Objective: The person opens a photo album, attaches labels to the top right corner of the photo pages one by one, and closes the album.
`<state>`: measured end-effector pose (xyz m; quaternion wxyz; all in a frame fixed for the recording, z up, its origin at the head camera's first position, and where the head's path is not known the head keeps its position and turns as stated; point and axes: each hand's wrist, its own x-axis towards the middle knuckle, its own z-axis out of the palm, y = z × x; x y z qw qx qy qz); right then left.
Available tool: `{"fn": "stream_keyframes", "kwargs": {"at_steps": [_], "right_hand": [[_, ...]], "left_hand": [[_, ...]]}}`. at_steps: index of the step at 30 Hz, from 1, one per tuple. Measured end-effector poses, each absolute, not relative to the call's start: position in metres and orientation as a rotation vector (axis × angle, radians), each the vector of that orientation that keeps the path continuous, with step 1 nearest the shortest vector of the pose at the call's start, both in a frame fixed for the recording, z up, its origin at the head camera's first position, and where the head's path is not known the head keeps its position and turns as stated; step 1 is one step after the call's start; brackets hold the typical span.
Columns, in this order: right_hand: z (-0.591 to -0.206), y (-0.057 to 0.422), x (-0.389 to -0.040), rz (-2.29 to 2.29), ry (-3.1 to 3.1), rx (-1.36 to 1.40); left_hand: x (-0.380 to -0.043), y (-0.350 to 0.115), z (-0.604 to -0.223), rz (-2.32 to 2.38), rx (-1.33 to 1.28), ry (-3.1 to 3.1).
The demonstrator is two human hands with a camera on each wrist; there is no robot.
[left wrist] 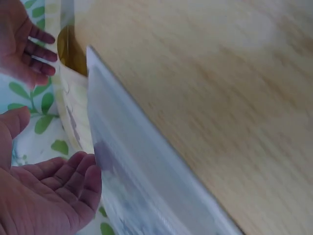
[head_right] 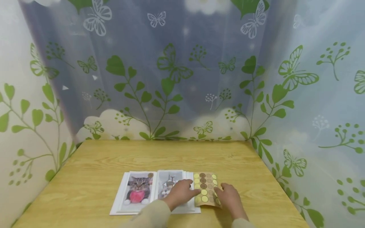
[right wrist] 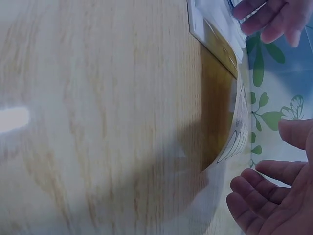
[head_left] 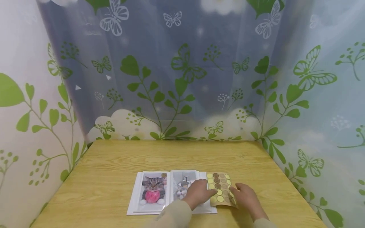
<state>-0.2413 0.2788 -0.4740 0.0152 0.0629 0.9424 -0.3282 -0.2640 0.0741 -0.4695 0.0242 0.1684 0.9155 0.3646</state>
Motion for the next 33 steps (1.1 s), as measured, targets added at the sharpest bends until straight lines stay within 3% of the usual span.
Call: {"fn": "stream_keyframes", "kwargs": {"at_steps": [13, 33], "right_hand": [[-0.481, 0.279, -0.245, -0.990, 2.917, 0.212], [-0.487, 0.267, -0.242, -1.210, 2.906, 0.161]], "left_hand": [[-0.262, 0.094, -0.480, 0.714, 0.463, 3.059], [-0.261, 0.110, -0.487, 0.670, 0.487, 3.008]]}}
